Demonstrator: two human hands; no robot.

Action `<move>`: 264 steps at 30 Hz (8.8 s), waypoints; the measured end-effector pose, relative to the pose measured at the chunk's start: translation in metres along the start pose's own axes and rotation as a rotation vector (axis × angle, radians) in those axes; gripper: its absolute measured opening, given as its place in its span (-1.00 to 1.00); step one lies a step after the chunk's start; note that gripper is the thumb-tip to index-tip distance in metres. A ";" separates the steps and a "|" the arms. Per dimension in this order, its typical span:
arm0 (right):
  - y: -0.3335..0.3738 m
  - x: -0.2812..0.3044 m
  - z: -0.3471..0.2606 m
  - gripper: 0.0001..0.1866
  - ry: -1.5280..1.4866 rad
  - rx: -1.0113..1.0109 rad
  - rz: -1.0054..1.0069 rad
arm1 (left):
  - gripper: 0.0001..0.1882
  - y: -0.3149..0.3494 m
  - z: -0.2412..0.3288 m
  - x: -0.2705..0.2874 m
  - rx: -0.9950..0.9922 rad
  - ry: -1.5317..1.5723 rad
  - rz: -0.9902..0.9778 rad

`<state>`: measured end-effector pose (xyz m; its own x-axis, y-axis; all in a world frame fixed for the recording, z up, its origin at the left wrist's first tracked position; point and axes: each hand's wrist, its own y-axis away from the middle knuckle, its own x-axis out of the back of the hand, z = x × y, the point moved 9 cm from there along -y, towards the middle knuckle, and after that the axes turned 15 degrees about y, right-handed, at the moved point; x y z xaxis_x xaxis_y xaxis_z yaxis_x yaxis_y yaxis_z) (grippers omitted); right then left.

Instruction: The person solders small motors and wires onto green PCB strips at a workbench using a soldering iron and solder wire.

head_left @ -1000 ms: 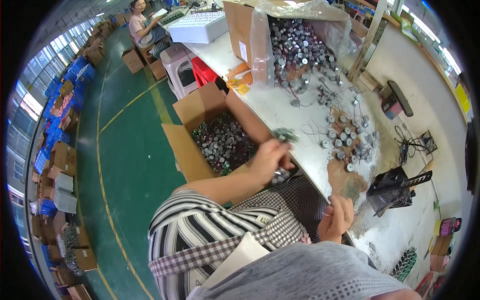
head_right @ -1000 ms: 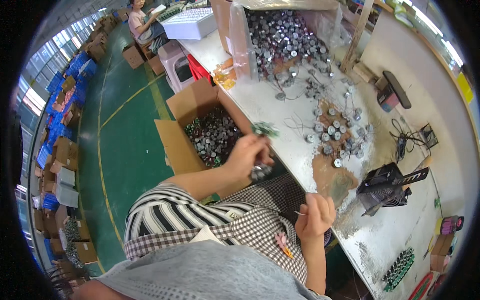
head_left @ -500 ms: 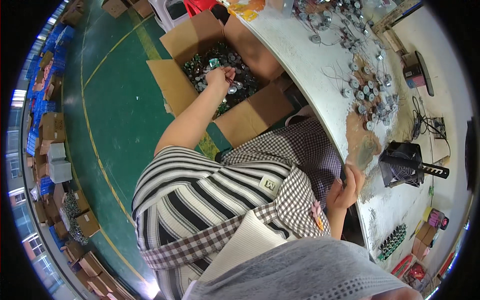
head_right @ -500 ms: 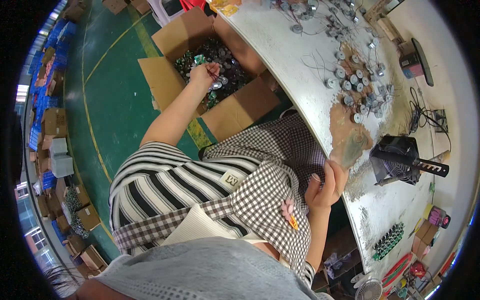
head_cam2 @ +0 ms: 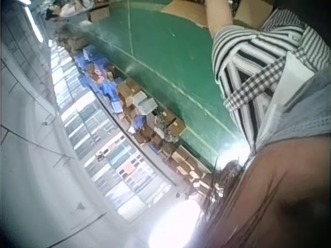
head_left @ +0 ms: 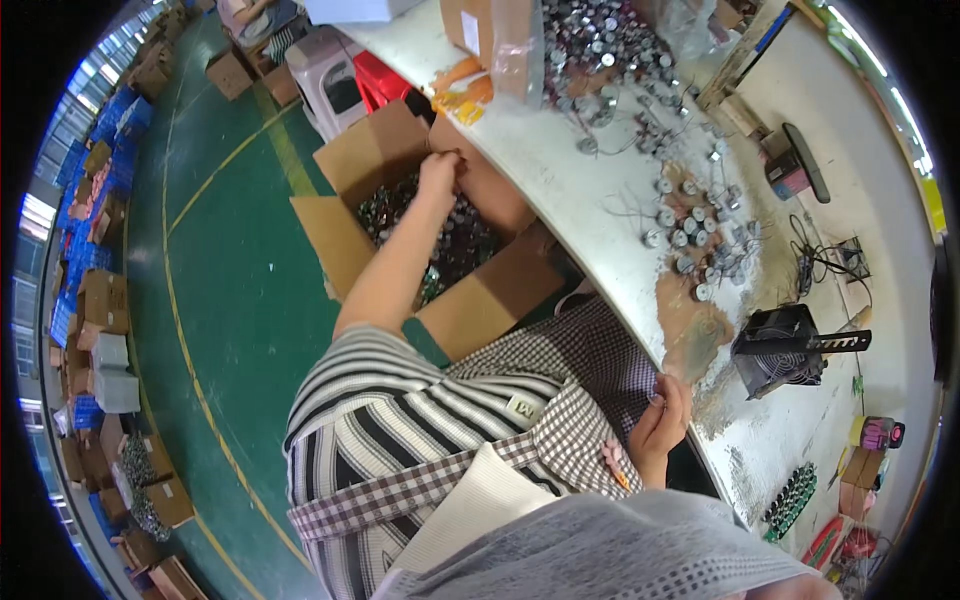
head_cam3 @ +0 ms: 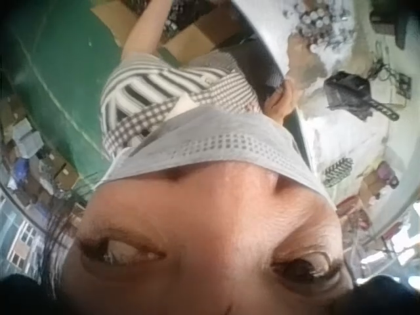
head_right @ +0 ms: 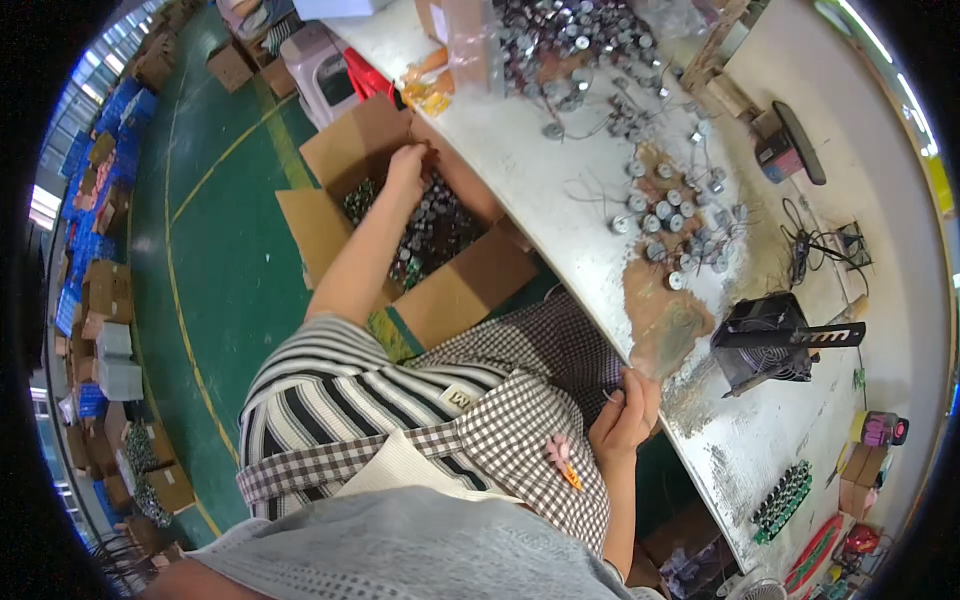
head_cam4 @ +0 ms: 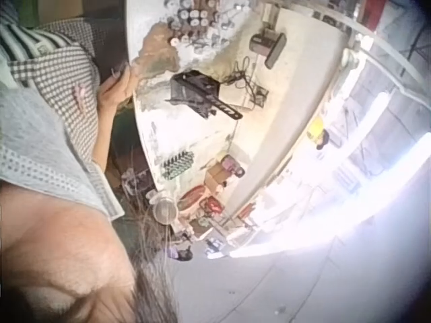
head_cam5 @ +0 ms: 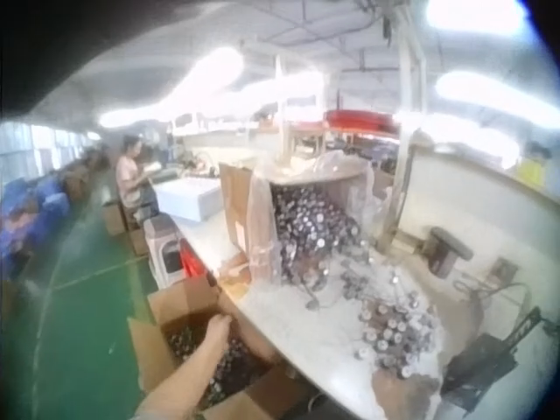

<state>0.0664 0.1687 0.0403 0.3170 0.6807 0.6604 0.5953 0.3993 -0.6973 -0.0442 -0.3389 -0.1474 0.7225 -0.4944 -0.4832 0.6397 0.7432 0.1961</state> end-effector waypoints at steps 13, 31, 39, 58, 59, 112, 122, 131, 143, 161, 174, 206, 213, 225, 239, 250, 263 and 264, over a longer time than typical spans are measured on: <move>0.006 0.007 0.017 -0.48 0.170 -0.035 -0.011 | -0.79 0.379 -0.028 -0.224 0.208 -0.690 -1.521; 0.204 0.314 0.164 -0.95 0.911 -0.726 0.773 | -0.79 0.564 -0.139 -0.270 0.989 -0.811 -1.947; 0.260 0.381 0.351 -0.61 0.581 -1.118 0.428 | -0.79 0.578 -0.155 -0.279 1.006 -0.725 -1.927; 0.125 0.235 0.155 -0.83 0.757 -0.701 0.327 | -0.81 0.506 -0.124 -0.263 0.978 -0.684 -1.764; 0.125 0.235 0.160 -0.87 0.696 -0.742 0.331 | -0.81 0.501 -0.122 -0.262 0.965 -0.686 -1.771; 0.085 0.114 0.124 -0.96 -0.086 -0.786 0.392 | -0.78 0.226 0.066 -0.291 -1.053 -0.791 -0.710; 0.073 0.108 0.154 -0.96 -0.088 -0.835 0.417 | -0.37 0.053 0.092 -0.295 -1.130 -1.459 -0.178; 0.089 0.111 0.171 -0.93 -0.187 -0.908 0.472 | -0.31 -0.026 0.107 -0.292 -0.904 -1.788 0.010; 0.087 0.102 0.178 -0.96 -0.205 -0.889 0.423 | -0.42 0.023 0.080 -0.279 -0.986 -1.485 -0.220; 0.092 0.110 0.174 -0.87 -0.079 -0.890 0.469 | -0.47 0.056 0.055 -0.302 -0.868 -1.125 -0.561; 0.083 0.111 0.158 -0.97 -0.056 -0.844 0.508 | -0.78 0.140 0.010 -0.401 0.295 0.272 -0.871; 0.078 0.108 0.153 -0.97 -0.200 -0.816 0.540 | -0.67 0.185 -0.068 -0.454 -0.665 -1.162 -1.541; 0.079 0.108 0.153 -0.97 -0.203 -0.801 0.548 | -0.79 0.183 -0.016 -0.449 -0.273 -0.966 -1.255; 0.076 0.108 0.152 -0.95 -0.197 -0.788 0.572 | -0.81 0.218 0.043 -0.459 -0.369 -0.716 -1.247; 0.064 0.120 0.139 -0.89 -0.065 -0.697 0.537 | -0.56 0.264 0.066 -0.438 -0.789 -0.785 -1.400; 0.067 0.124 0.137 -0.87 0.030 -0.692 0.545 | -0.89 0.225 0.005 -0.405 -0.596 -0.632 -1.196; 0.071 0.120 0.145 -0.93 0.050 -0.768 0.547 | -0.70 0.221 0.032 -0.439 -0.654 -0.594 -1.192; 0.074 0.118 0.145 -0.93 0.041 -0.792 0.518 | -0.67 0.226 0.031 -0.442 -0.758 -0.688 -1.216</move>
<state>0.0405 0.3675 0.0264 0.6990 0.6282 0.3418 0.6965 -0.4895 -0.5247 -0.2111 0.0335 0.1373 0.0101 -0.8801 0.4747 0.7779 -0.2913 -0.5568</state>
